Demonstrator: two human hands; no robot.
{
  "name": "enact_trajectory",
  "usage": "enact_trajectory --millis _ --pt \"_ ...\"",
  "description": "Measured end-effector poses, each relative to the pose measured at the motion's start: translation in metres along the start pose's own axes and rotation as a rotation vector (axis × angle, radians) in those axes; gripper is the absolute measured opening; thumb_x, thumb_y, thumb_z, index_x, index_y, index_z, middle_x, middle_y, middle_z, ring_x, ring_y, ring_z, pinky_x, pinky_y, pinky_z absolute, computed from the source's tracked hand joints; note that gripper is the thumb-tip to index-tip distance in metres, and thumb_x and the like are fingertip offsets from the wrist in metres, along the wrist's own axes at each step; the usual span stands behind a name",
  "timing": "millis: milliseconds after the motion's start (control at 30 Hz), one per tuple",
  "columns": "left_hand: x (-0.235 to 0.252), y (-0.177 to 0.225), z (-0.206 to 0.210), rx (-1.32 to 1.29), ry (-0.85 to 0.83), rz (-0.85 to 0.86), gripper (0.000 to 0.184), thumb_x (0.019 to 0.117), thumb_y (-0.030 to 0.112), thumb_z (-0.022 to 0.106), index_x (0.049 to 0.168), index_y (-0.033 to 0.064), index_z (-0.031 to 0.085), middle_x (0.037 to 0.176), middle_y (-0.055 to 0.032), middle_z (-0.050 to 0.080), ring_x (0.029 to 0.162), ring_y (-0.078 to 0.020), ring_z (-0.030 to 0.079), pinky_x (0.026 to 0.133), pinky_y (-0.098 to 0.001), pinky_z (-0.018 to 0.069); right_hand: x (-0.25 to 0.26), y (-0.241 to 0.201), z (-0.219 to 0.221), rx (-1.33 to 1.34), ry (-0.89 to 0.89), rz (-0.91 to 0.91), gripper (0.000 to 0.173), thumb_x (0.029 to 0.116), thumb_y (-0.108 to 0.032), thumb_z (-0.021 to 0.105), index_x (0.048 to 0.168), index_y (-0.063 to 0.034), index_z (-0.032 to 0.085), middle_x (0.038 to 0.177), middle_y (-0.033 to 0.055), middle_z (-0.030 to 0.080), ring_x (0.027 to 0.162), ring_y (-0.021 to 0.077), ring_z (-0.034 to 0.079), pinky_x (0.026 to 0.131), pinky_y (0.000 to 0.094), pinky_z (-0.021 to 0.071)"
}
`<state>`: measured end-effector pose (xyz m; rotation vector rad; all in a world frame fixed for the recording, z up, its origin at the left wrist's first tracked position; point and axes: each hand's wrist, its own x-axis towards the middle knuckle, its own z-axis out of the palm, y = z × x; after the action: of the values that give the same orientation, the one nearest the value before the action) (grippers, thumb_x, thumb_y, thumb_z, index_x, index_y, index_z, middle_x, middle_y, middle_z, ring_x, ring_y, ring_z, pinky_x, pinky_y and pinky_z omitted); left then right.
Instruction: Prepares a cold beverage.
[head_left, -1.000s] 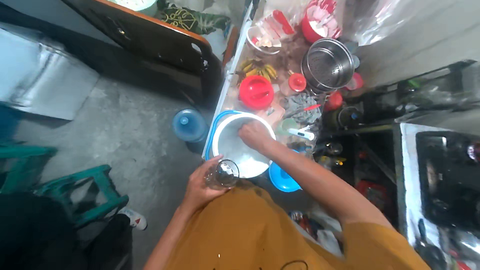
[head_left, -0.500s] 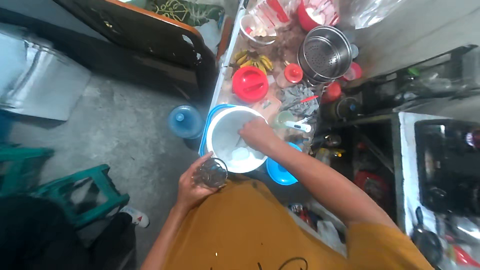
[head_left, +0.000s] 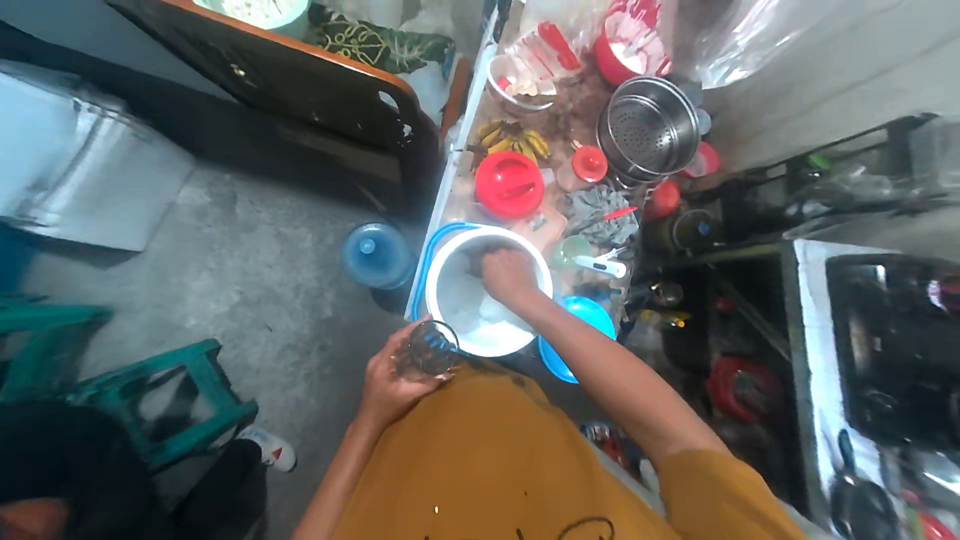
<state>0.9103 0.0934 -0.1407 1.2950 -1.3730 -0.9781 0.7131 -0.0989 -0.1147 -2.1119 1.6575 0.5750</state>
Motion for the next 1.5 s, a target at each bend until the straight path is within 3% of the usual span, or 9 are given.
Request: enact_trajectory --millis 200,367,533,667,800,900,1033,1133,1500 --pt "-0.001 0.002 -0.012 0.183 0.108 -0.110 0.080 0.0693 0.042 0.092 0.128 -0.0023 0.060 0.116 -0.0072 0.073 0.108 -0.0106 0.070 0.097 -0.0310 0.0589 -0.011 -0.013 -0.011 0.140 -0.145 0.009 0.030 0.1002 -0.026 0.052 0.111 -0.0063 0.072 0.111 0.0192 0.072 0.111 0.0385 0.067 0.092 0.0628 0.0498" --pt "0.011 -0.002 -0.036 0.393 0.088 -0.129 0.082 0.0717 0.052 0.088 0.130 -0.0001 0.062 0.115 -0.0081 0.073 0.107 -0.0111 0.069 0.097 -0.0323 0.0578 -0.022 0.006 -0.014 0.188 -0.203 -0.087 0.035 0.1025 -0.029 0.047 0.119 -0.0125 0.072 0.116 0.0171 0.072 0.115 0.0367 0.066 0.100 0.0636 0.0457" --pt "0.022 0.003 -0.053 0.538 -0.057 -0.074 0.084 0.0735 0.060 0.082 0.133 0.0041 0.064 0.115 -0.0099 0.074 0.104 -0.0183 0.071 0.093 -0.0426 0.0589 -0.041 0.008 -0.004 0.008 0.100 -0.256 0.037 0.1034 -0.013 0.047 0.134 -0.0169 0.067 0.116 0.0164 0.072 0.114 0.0357 0.066 0.106 0.0587 0.0422" --pt "0.025 0.005 -0.053 0.587 -0.162 -0.038 0.083 0.0747 0.066 0.079 0.133 0.0088 0.065 0.116 -0.0074 0.074 0.104 -0.0194 0.072 0.092 -0.0456 0.0594 -0.044 0.015 -0.013 -0.142 0.279 -0.379 0.033 0.0984 -0.002 0.053 0.123 -0.0138 0.073 0.103 0.0165 0.073 0.103 0.0345 0.068 0.105 0.0556 0.0429" --pt "0.018 0.002 -0.042 0.536 -0.180 -0.002 0.084 0.0751 0.067 0.079 0.131 0.0060 0.066 0.114 -0.0081 0.074 0.102 -0.0176 0.072 0.090 -0.0430 0.0603 -0.052 0.012 -0.018 -0.250 0.105 -0.412 0.028 0.1002 -0.002 0.051 0.119 -0.0054 0.072 0.108 0.0194 0.072 0.110 0.0372 0.066 0.115 0.0578 0.0353" --pt "0.010 0.004 -0.035 0.496 -0.168 -0.045 0.085 0.0746 0.065 0.080 0.132 0.0050 0.065 0.116 -0.0073 0.074 0.104 -0.0158 0.072 0.092 -0.0412 0.0601 -0.046 0.008 0.005 -0.252 0.044 -0.481 0.026 0.1015 -0.002 0.049 0.119 -0.0009 0.068 0.110 0.0231 0.070 0.109 0.0405 0.066 0.111 0.0597 0.0378" --pt "0.004 0.010 -0.034 0.524 -0.185 -0.085 0.083 0.0754 0.066 0.079 0.133 0.0081 0.065 0.116 -0.0055 0.074 0.105 -0.0162 0.071 0.094 -0.0422 0.0593 -0.042 0.019 -0.010 -0.169 -0.140 -0.409 0.031 0.1002 -0.015 0.056 0.128 -0.0107 0.069 0.120 0.0203 0.070 0.119 0.0410 0.063 0.117 0.0667 0.0284" --pt "-0.001 0.015 -0.037 0.537 -0.187 -0.134 0.082 0.0764 0.065 0.079 0.135 0.0103 0.064 0.120 -0.0044 0.073 0.110 -0.0165 0.070 0.096 -0.0435 0.0580 -0.042 0.028 -0.016 -0.105 -0.128 -0.431 0.034 0.1027 -0.024 0.052 0.131 -0.0197 0.070 0.118 0.0140 0.072 0.117 0.0353 0.065 0.115 0.0650 0.0302" --pt "-0.007 0.026 -0.022 0.665 -0.034 -0.179 0.083 0.0761 0.071 0.075 0.136 0.0140 0.065 0.122 -0.0027 0.073 0.110 -0.0167 0.070 0.095 -0.0429 0.0578 -0.058 0.045 -0.040 0.142 -0.008 -0.445 0.039 0.1083 -0.025 0.040 0.134 -0.0181 0.069 0.129 0.0035 0.072 0.123 0.0210 0.065 0.117 0.0565 0.0289"
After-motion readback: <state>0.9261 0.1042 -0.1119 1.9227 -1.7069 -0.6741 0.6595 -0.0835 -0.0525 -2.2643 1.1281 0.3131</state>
